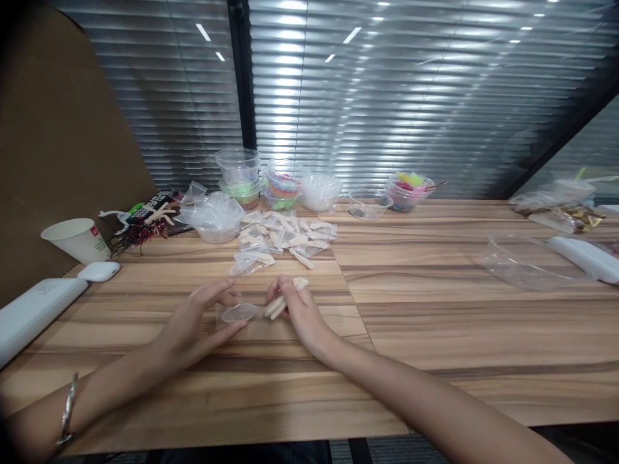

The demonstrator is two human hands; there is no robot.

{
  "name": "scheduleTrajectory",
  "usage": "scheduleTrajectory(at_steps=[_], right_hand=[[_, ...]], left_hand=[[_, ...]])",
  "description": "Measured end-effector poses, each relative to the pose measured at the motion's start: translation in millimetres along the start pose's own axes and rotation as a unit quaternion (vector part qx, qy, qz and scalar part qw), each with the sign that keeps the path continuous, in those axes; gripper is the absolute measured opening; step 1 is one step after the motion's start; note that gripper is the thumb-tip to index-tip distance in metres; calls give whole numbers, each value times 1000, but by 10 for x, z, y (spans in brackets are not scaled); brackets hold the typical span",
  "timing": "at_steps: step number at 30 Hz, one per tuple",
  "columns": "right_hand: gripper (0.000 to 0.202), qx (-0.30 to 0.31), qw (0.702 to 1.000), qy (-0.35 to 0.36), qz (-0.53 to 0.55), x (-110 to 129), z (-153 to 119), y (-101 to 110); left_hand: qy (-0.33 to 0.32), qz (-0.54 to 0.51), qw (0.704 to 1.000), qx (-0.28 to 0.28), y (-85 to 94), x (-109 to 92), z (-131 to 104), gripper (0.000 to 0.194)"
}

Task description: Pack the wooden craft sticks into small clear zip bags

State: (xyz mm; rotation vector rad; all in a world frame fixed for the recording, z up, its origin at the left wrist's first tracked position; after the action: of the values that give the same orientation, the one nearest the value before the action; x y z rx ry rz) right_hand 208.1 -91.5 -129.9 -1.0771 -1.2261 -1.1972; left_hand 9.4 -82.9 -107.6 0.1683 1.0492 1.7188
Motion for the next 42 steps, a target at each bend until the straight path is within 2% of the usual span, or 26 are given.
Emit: scheduleTrajectory(at_steps=[3,5,10,13,17,20,26,29,31,33,37,42], right_hand=[[43,11,999,34,-2,59,-27,-10],[37,19,998,52,3,83,-37,-10],[27,27,998,51,33,77,-51,-17],[26,28,998,53,4,64,-54,-29],[26,27,994,73,-72,64,-44,-34],[28,42,992,53,-105,64,-39,-46],[29,112,991,7,-72,107,-82,-83],[32,130,988,46,-68,151,-102,-56],[37,127,987,79,-65,163,-104,-36],[33,114,987,88,-67,149,-98,-31],[24,78,991,71,-83,91,-74,-58],[33,41,992,48,-112,57,-57,-41]], left_hand=[[6,0,1000,-4,4,-12,-6,63],[16,-7,1000,13,-9,-10,-7,67],[37,-14,997,65,-64,45,-15,77],[48,-18,995,79,-82,80,-25,79],[32,-32,997,70,-74,76,-36,79],[15,-30,998,59,-61,56,-42,78],[12,-16,998,59,-52,58,-36,76],[26,-11,998,61,-49,69,-29,75],[33,-15,997,61,-48,72,-27,76],[32,-19,998,56,-48,73,-29,76],[32,-17,998,56,-55,83,-33,75],[32,-27,994,97,-70,80,-45,72]])
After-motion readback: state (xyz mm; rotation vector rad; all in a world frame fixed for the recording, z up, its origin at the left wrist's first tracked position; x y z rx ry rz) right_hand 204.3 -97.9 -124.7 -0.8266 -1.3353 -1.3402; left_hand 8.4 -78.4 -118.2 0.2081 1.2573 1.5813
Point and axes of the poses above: each hand's wrist, its own z-axis towards the middle knuckle, its own y-axis out of the back of the hand, x = y × z, the point moved 2 cm from there along z, towards the middle knuckle, and after that the axes turned 2 degrees about -x, right-handed, at the moved point
